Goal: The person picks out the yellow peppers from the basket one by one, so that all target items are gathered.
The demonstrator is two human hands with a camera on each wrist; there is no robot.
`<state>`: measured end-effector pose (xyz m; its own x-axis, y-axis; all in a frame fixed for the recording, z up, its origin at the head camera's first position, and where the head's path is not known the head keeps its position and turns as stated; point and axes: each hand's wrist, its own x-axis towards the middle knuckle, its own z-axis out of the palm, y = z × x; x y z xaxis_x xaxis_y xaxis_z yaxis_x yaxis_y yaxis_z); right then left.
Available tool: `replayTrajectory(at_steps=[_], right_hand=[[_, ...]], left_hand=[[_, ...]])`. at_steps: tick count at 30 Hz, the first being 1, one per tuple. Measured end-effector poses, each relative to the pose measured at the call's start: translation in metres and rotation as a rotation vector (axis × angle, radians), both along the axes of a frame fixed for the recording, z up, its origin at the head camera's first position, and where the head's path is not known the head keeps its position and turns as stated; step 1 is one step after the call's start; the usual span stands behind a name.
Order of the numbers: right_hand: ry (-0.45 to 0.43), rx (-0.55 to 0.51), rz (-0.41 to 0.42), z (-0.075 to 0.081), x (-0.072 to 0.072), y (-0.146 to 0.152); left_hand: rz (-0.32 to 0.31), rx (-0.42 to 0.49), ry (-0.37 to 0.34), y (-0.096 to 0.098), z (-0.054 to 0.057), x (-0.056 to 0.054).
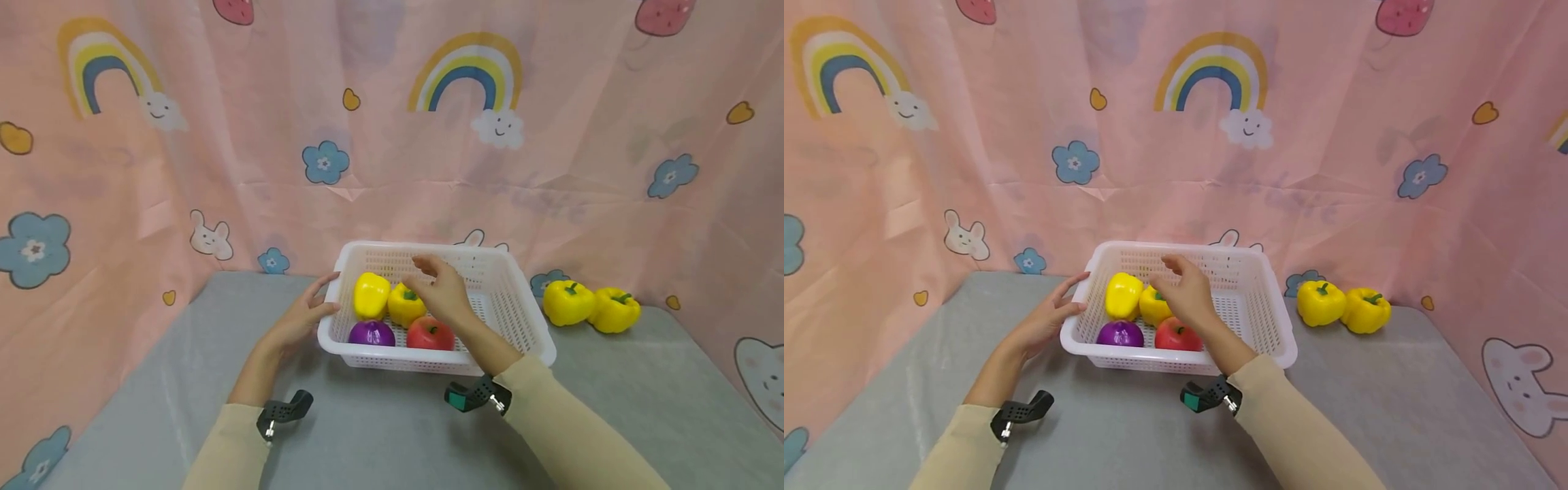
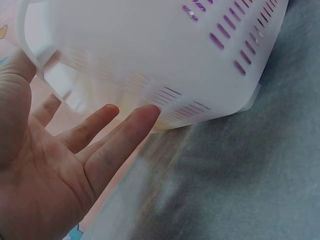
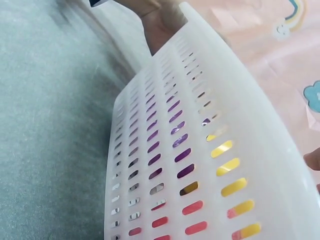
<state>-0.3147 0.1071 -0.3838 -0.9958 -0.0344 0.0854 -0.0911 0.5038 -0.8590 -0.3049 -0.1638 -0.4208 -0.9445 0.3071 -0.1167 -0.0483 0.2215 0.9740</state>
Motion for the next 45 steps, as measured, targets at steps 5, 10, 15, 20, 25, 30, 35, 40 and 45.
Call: replayTrajectory(at_steps=[5,10,15,20,25,30,35,40,45], right_hand=[[-0.024,0.025,0.003,-0.001,-0.002,-0.001],[-0.022,0.083,0.026,-0.005,-0.006,-0.002],[-0.049,0.131,0.051,-0.007,-0.009,-0.002],[-0.056,0.201,0.08,-0.01,-0.007,-0.003],[-0.087,0.223,0.078,-0.015,-0.007,-0.003],[-0.116,0.224,0.08,-0.021,-0.01,-0.004],[-0.127,0.234,0.071,-0.022,-0.011,-0.005],[-0.132,0.262,0.054,-0.02,-0.009,-0.004],[-0.123,0.269,0.045,-0.019,-0.007,-0.001]], left_hand=[[0.009,-0.009,-0.001,-0.001,0.001,0.0],[0.021,-0.027,0.002,0.0,0.001,0.0],[0.005,-0.017,0.008,-0.001,0.003,0.0],[-0.001,-0.02,0.011,-0.002,0.004,0.0],[-0.007,-0.03,0.019,-0.002,0.005,-0.002],[0.007,-0.037,0.014,-0.003,0.005,-0.002],[0.01,-0.035,0.01,-0.003,0.003,-0.002],[0.013,-0.034,0.004,-0.001,0.002,-0.001],[0.005,-0.023,0.014,0.0,-0.001,-0.001]])
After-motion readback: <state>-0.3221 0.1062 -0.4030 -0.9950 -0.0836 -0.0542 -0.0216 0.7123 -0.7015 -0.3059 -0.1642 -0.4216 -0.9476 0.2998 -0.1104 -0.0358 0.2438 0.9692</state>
